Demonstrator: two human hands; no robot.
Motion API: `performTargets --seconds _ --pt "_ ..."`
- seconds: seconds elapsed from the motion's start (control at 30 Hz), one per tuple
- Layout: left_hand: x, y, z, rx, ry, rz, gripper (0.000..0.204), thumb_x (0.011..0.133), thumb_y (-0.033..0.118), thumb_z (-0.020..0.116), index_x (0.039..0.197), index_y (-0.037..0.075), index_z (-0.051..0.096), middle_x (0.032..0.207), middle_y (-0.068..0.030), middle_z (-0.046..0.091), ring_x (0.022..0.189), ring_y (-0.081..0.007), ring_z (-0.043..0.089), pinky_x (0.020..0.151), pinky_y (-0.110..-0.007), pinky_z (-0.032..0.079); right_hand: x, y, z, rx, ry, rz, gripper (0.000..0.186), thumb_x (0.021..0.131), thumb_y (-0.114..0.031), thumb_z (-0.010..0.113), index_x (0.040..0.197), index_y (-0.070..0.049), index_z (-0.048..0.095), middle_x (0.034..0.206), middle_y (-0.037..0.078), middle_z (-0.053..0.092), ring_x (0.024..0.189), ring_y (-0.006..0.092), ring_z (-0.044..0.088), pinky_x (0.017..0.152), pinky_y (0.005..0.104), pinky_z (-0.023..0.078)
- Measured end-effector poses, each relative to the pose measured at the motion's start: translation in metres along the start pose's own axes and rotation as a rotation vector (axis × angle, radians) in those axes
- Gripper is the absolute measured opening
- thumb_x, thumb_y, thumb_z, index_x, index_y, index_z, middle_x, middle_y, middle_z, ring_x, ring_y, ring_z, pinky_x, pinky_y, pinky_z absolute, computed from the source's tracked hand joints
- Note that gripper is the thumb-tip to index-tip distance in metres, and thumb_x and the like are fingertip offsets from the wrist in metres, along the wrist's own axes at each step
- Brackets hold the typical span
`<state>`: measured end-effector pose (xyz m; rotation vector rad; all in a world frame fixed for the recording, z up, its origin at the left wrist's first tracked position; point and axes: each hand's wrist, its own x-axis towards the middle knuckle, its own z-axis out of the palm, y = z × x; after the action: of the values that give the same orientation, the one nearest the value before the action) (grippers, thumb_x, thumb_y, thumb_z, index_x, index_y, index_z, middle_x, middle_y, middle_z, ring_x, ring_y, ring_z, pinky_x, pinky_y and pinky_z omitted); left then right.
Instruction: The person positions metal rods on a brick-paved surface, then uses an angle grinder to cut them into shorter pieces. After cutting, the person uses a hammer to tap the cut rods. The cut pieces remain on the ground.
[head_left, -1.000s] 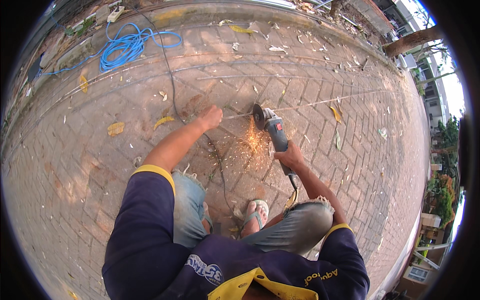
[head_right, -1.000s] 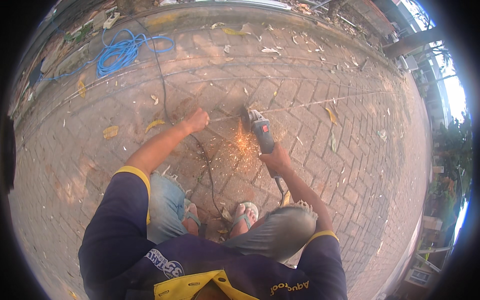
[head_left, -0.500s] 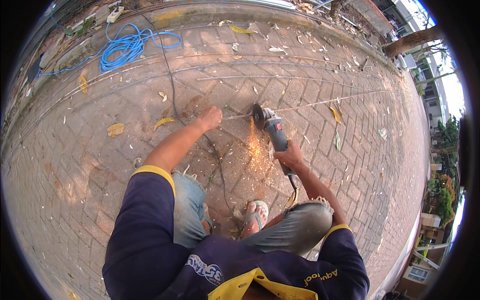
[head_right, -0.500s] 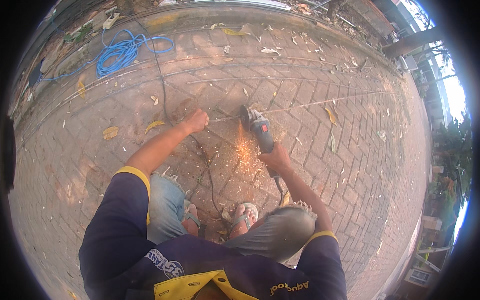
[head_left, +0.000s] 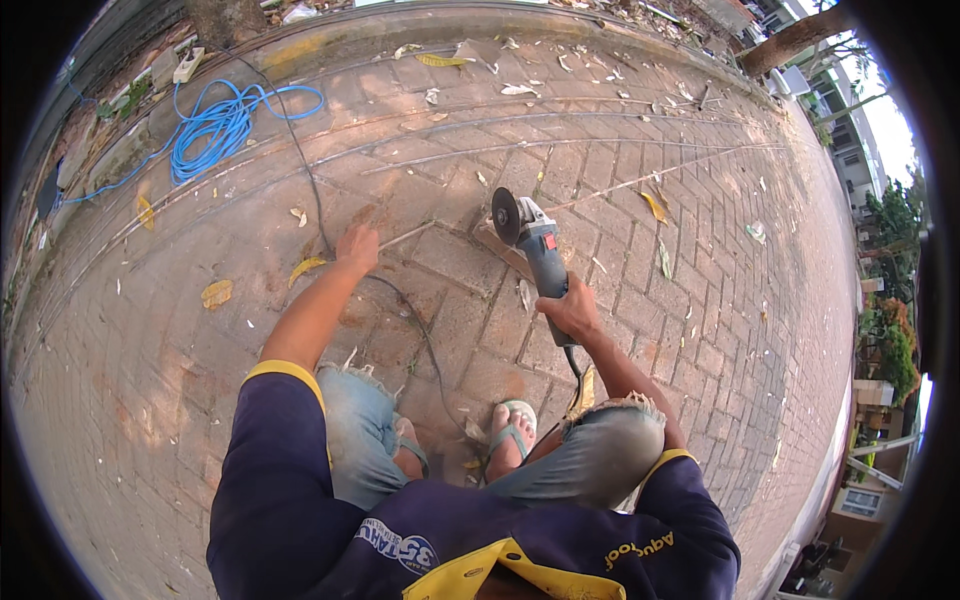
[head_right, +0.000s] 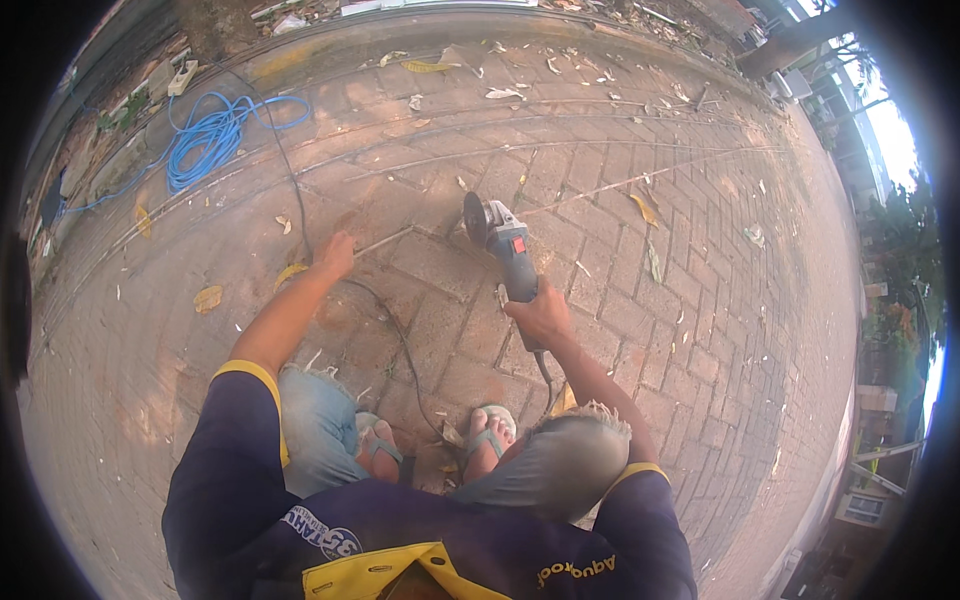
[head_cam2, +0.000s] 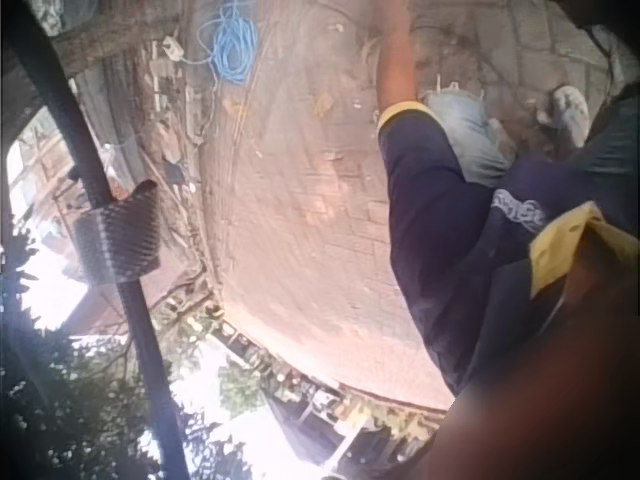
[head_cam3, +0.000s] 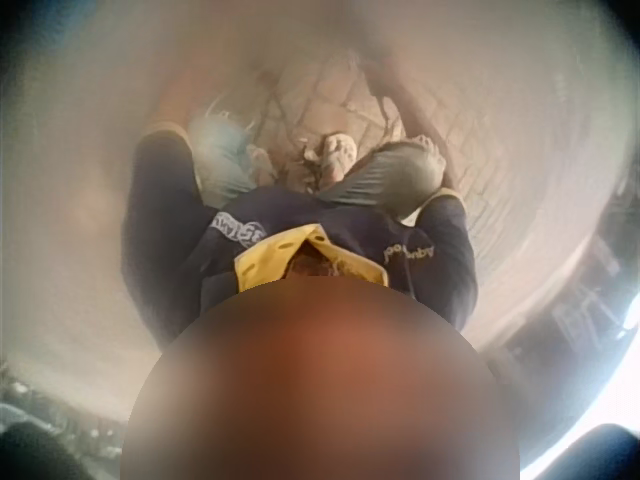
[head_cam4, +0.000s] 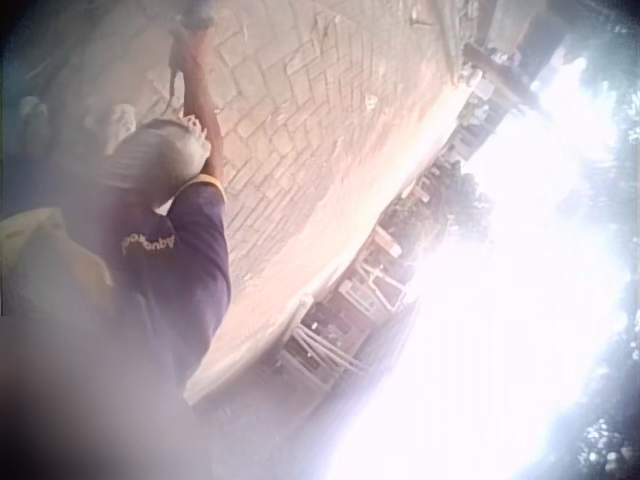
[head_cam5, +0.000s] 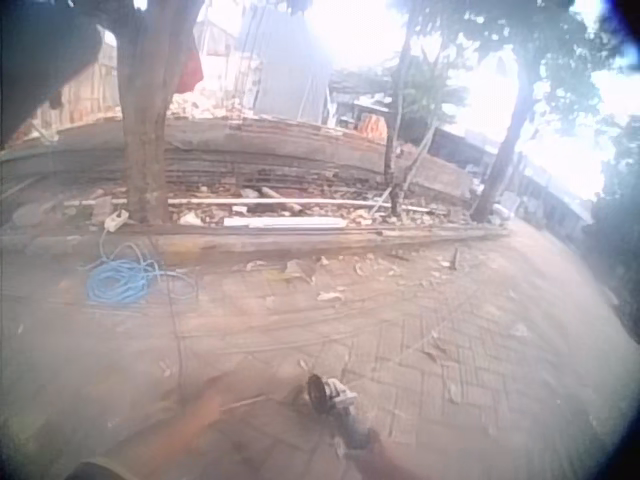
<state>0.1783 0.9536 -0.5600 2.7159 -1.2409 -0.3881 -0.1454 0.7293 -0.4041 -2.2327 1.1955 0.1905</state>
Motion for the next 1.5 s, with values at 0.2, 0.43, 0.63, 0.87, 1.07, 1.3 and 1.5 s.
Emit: performTargets --seconds 0.2,0.43,0.63,0.87,1.07,1.3,1.5 --pt "-0.045 0.108 -0.023 -0.278 -0.488 0.197 0.033 0.08 0.031 0.069 0.1 0.006 0.073 0.094 -0.0183 0.071 0.092 -0.0345 0.067 0.083 -0.043 0.051 -0.003 -0.009 0.005 -0.006 0.104 -0.005 0.068 0.067 -0.03 0.069 0.122 0.002 0.045 0.093 0.027 0.067 0.087 0.0422 0.067 0.078 0.049 0.052" --pt "-0.049 0.248 -0.042 -1.258 -0.56 -0.356 0.079 0.09 0.063 0.052 0.128 -0.006 0.054 0.134 -0.0194 0.052 0.115 -0.0268 0.056 0.095 -0.041 0.043 -0.001 -0.018 0.015 0.043 0.186 -0.087 0.068 0.072 -0.033 0.068 0.124 0.003 0.041 0.091 0.027 0.067 0.085 0.045 0.066 0.074 0.0507 0.051" --pt "-0.026 0.303 -0.047 -1.375 -0.049 -0.663 0.094 0.078 0.077 0.054 0.104 -0.013 0.066 0.109 -0.0282 0.064 0.101 -0.0373 0.064 0.089 -0.043 0.048 0.007 -0.016 0.022 -0.002 0.243 -0.11 0.058 0.079 -0.035 0.065 0.118 0.002 0.042 0.095 0.029 0.065 0.087 0.0462 0.065 0.073 0.0532 0.05" --pt "-0.029 0.314 -0.025 -1.314 0.116 -0.64 0.09 0.081 0.074 0.052 0.1 -0.012 0.068 0.106 -0.0321 0.064 0.104 -0.0406 0.063 0.09 -0.043 0.048 0.002 -0.007 0.018 -0.047 0.193 -0.133 0.054 0.081 -0.026 0.066 0.118 0.004 0.04 0.094 0.029 0.065 0.087 0.0461 0.065 0.075 0.0529 0.05" --pt "-0.03 0.299 0.0 -1.567 -0.068 -0.452 0.078 0.076 0.065 0.067 0.11 -0.005 0.067 0.108 -0.023 0.066 0.099 -0.0305 0.065 0.087 -0.04 0.048 0.0 -0.012 0.017 0.084 0.192 -0.056 0.063 0.074 -0.036 0.072 0.114 0.003 0.045 0.093 0.028 0.066 0.089 0.0467 0.065 0.076 0.052 0.051" --pt "-0.026 0.264 -0.064 -1.481 -0.241 -0.449 0.072 0.069 0.052 0.081 0.105 -0.008 0.064 0.107 -0.0201 0.065 0.096 -0.027 0.064 0.081 -0.039 0.05 0.01 -0.038 0.02 0.246 0.206 -0.23 0.067 0.07 -0.042 0.075 0.111 0.002 0.046 0.09 0.027 0.067 0.088 0.0455 0.065 0.076 0.0526 0.051" --pt "-0.036 0.217 -0.126 -1.498 -0.168 -0.463 0.062 0.078 0.042 0.076 0.117 -0.004 0.06 0.127 -0.0213 0.055 0.114 -0.0302 0.057 0.091 -0.043 0.047 0.014 -0.109 0.012 0.274 0.043 -0.234 0.076 0.067 -0.044 0.076 0.115 0.006 0.045 0.099 0.028 0.066 0.098 0.045 0.063 0.083 0.0523 0.051"
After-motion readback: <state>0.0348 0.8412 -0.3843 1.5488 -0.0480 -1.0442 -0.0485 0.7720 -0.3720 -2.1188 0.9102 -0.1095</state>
